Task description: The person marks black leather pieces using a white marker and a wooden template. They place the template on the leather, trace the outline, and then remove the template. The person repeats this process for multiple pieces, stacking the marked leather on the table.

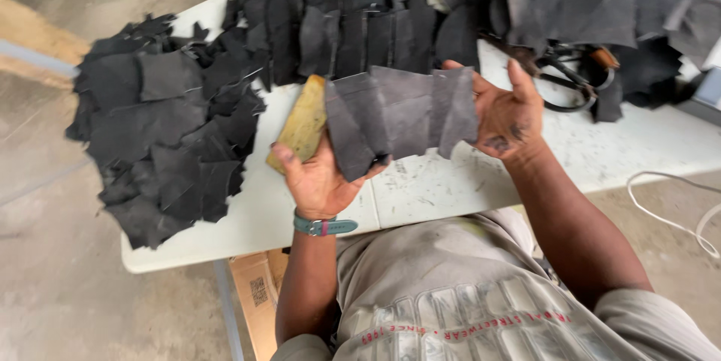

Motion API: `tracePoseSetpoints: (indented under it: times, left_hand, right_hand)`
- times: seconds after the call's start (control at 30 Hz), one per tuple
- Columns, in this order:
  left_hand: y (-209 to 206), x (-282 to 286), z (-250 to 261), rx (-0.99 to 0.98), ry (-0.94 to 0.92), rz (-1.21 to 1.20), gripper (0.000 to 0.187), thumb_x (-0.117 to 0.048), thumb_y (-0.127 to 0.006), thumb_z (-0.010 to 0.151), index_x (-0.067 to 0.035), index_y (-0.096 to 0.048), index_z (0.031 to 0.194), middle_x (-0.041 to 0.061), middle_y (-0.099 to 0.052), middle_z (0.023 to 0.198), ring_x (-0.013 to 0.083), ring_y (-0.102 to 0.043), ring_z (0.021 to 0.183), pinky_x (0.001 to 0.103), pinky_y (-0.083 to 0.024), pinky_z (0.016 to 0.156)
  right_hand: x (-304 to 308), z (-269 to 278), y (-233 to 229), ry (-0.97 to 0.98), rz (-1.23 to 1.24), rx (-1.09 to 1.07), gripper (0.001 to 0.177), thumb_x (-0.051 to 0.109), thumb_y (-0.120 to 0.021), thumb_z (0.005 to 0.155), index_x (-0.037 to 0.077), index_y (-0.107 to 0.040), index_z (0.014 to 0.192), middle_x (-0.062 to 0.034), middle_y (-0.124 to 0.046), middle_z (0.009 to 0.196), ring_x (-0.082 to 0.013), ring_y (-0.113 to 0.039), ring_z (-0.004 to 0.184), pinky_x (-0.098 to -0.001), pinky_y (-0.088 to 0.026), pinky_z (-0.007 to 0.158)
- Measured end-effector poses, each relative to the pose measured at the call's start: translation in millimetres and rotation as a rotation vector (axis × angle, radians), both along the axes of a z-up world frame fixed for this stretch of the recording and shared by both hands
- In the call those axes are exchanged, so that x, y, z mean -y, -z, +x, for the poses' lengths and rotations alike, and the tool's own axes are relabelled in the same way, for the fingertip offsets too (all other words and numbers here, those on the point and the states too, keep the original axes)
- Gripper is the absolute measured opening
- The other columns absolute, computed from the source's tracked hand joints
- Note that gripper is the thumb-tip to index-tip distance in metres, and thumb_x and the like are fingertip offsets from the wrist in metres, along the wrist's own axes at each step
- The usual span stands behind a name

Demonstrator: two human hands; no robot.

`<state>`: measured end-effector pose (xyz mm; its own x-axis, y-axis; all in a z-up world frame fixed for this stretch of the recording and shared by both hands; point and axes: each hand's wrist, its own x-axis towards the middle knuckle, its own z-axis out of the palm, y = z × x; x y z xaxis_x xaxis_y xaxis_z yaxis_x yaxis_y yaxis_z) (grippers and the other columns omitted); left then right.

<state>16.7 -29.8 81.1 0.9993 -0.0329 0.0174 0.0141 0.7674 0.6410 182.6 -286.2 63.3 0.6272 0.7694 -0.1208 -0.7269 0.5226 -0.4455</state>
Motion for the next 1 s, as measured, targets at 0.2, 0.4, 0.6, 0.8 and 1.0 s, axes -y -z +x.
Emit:
tracePoseSetpoints:
  times: [0.2, 0.4, 0.6, 0.8, 1.0]
  left_hand:
    - [2, -3, 0, 0.048, 0.039, -0.014, 0.134, -0.100, -0.039, 0.074, -0.016, 0.003, 0.170, 0.014, -0.010, 0.174, 0.0380, -0.020, 0.158, 0.067, -0.033, 0.117]
    - [1, -5, -3, 0.051, 0.088, 0.082, 0.134, -0.100, -0.040, 0.072, -0.018, 0.006, 0.167, 0.017, -0.007, 0.174, 0.0414, -0.017, 0.159, 0.072, -0.034, 0.113]
    - [9, -10, -2, 0.021, 0.080, 0.125, 0.135, -0.100, -0.037, 0.072, -0.017, 0.007, 0.168, 0.018, -0.005, 0.175, 0.0422, -0.015, 0.160, 0.074, -0.033, 0.115]
    - [13, -12, 0, -0.003, 0.059, 0.184, 0.132, -0.100, -0.034, 0.072, -0.017, 0.006, 0.167, 0.015, -0.005, 0.175, 0.0383, -0.015, 0.161, 0.073, -0.033, 0.116]
    - [4, -10, -1, 0.004, 0.041, 0.204, 0.131, -0.100, -0.033, 0.074, -0.017, 0.005, 0.168, 0.018, -0.009, 0.174, 0.0431, -0.020, 0.158, 0.071, -0.037, 0.110]
  right_hand:
    - [3, 7, 16, -0.025, 0.049, 0.028, 0.096, 0.073, -0.044, 0.098, 0.000, -0.046, 0.159, -0.0209, -0.059, 0.148, -0.0361, -0.056, 0.137, -0.0539, -0.037, 0.123]
    - [6, 8, 28, -0.031, 0.174, -0.065, 0.088, 0.070, -0.043, 0.104, -0.001, -0.050, 0.156, -0.0230, -0.060, 0.145, -0.0397, -0.058, 0.138, -0.0567, -0.039, 0.122]
    - [6, 8, 31, -0.015, 0.118, -0.009, 0.088, 0.070, -0.046, 0.102, 0.000, -0.050, 0.156, -0.0223, -0.061, 0.144, -0.0392, -0.058, 0.136, -0.0582, -0.039, 0.121]
    - [5, 7, 28, -0.004, 0.126, -0.063, 0.089, 0.070, -0.047, 0.103, -0.003, -0.052, 0.154, -0.0232, -0.061, 0.145, -0.0394, -0.059, 0.136, -0.0577, -0.039, 0.122]
    - [6, 4, 22, -0.052, 0.220, -0.100, 0.091, 0.073, -0.043, 0.101, -0.002, -0.055, 0.151, -0.0243, -0.060, 0.148, -0.0401, -0.058, 0.137, -0.0561, -0.040, 0.122]
